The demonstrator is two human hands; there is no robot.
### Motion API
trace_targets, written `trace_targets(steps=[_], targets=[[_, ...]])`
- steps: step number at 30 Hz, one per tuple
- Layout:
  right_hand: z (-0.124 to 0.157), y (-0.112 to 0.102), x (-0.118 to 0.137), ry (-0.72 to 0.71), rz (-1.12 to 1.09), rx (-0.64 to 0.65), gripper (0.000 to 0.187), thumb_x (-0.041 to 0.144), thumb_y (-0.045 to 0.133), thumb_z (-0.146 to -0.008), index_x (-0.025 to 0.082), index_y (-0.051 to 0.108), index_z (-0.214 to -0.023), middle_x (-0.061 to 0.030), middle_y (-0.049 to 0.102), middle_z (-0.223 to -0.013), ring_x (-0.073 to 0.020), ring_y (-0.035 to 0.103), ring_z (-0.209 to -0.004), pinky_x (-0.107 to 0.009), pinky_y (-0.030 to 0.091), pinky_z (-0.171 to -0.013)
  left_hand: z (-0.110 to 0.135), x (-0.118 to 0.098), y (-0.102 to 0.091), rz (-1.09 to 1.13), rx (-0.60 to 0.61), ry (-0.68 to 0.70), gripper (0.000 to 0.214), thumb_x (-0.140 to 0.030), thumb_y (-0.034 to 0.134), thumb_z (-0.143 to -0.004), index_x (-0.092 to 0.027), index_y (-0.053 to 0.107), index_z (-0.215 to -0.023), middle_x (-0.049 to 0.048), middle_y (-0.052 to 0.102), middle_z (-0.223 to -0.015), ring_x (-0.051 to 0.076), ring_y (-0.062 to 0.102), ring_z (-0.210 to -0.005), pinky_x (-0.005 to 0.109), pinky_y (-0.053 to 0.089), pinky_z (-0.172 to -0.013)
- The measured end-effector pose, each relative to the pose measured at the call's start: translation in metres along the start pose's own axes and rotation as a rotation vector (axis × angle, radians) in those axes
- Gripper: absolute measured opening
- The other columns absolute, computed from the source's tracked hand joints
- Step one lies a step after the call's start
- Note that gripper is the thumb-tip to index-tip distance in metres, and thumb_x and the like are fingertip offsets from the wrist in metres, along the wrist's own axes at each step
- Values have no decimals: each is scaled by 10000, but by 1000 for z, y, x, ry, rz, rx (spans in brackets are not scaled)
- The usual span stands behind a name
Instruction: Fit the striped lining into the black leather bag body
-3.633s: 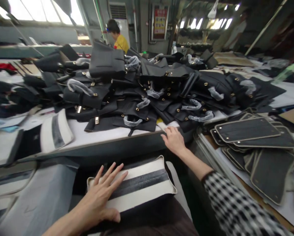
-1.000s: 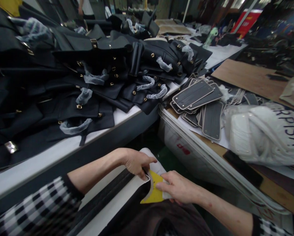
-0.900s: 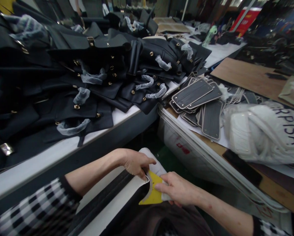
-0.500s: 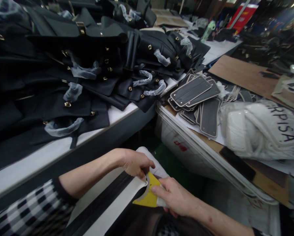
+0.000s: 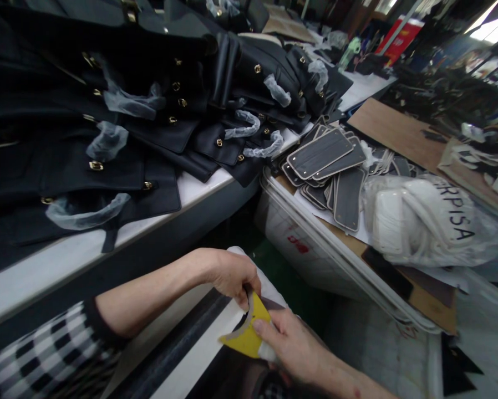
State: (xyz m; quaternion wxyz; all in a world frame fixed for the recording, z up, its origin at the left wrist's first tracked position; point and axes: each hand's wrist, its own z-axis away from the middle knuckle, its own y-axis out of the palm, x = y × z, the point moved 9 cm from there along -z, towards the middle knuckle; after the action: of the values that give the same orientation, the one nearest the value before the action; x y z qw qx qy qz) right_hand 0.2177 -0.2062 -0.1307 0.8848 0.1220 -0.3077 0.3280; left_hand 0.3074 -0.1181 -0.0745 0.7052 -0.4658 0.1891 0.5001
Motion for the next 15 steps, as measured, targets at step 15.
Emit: trace_targets(steps=[15], targets=[[-5, 45, 7, 93, -37, 44, 682, 779, 362, -831, 147, 514, -623, -19, 490, -388, -91, 410, -267, -173, 272, -280, 30, 5, -13, -81, -55, -218, 412, -540, 532, -893, -238, 707, -1110, 81, 710, -1072, 263, 651, -972, 327, 508, -781]])
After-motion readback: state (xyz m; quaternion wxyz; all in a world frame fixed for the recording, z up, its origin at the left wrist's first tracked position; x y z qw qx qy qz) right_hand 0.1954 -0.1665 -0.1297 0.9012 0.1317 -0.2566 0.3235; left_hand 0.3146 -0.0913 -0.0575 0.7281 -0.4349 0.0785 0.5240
